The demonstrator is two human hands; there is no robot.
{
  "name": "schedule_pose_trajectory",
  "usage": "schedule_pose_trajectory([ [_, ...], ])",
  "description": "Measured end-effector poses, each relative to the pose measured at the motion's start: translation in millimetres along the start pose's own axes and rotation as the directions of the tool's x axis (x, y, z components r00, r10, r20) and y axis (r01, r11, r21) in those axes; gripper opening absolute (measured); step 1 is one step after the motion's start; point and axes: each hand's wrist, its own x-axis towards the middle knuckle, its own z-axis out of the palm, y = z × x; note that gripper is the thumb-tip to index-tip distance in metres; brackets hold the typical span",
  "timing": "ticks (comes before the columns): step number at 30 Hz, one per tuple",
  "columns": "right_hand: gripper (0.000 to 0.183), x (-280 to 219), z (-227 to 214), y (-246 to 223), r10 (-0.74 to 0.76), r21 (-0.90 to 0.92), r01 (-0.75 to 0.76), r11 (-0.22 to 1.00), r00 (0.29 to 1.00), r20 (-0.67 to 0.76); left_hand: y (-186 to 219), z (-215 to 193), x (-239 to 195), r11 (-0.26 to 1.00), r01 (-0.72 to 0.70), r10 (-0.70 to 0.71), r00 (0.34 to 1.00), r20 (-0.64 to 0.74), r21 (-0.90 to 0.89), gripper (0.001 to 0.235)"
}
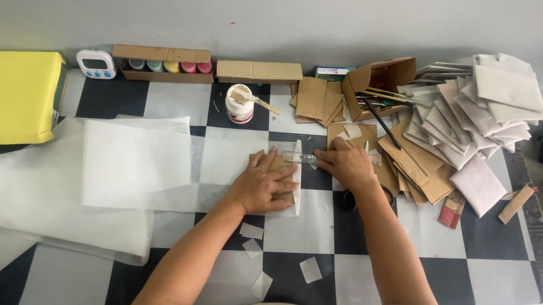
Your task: Cutting white lining material and gluing it onto small cardboard backing boards for art framing.
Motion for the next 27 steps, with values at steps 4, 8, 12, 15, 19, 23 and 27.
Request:
schedule_pose_trajectory([
  [4,0.028,10.5,10.8,-0.3,0.056,0.025,-0.056,0.998,0.998,-0.004,2.5,-5.0,0.0,1.0,-0.001,0.001,1.0,0.011,-0.001,0.051],
  [8,0.028,21.3,1.8,-5.5,0.072,-0.011,-0.072,0.997,0.997,-0.002,3.0,-11.0,-1.0,1.0,0.003,-0.003,0.999,0.039,-0.007,0.051],
  [12,0.032,34.0,9.9,-1.2,0.128,-0.017,-0.128,0.992,0.991,0.023,6.2,-17.4,0.6,1.0,0.019,-0.018,0.996,0.082,-0.012,0.053],
  [15,0.029,37.3,18.8,-1.7,0.153,-0.069,-0.16,0.985,0.983,-0.099,5.7,-19.9,2.4,1.0,0.021,-0.02,0.995,0.099,-0.01,0.053],
  [19,0.028,20.5,13.3,-3.3,0.214,-0.007,-0.22,0.975,0.955,-0.206,5.3,-19.3,1.8,1.0,0.024,-0.023,0.995,0.096,-0.013,0.055],
  [23,0.039,-15.2,-29.1,-12.0,0.306,0.238,-0.281,0.93,0.949,-0.076,4.6,-18.4,1.1,0.999,0.043,-0.041,0.994,0.099,-0.018,0.049],
  [27,0.037,-50.9,-36.6,-10.5,0.294,0.271,-0.282,0.92,0.956,-0.005,2.1,-14.1,1.2,0.999,0.049,-0.048,0.995,0.082,-0.016,0.046],
])
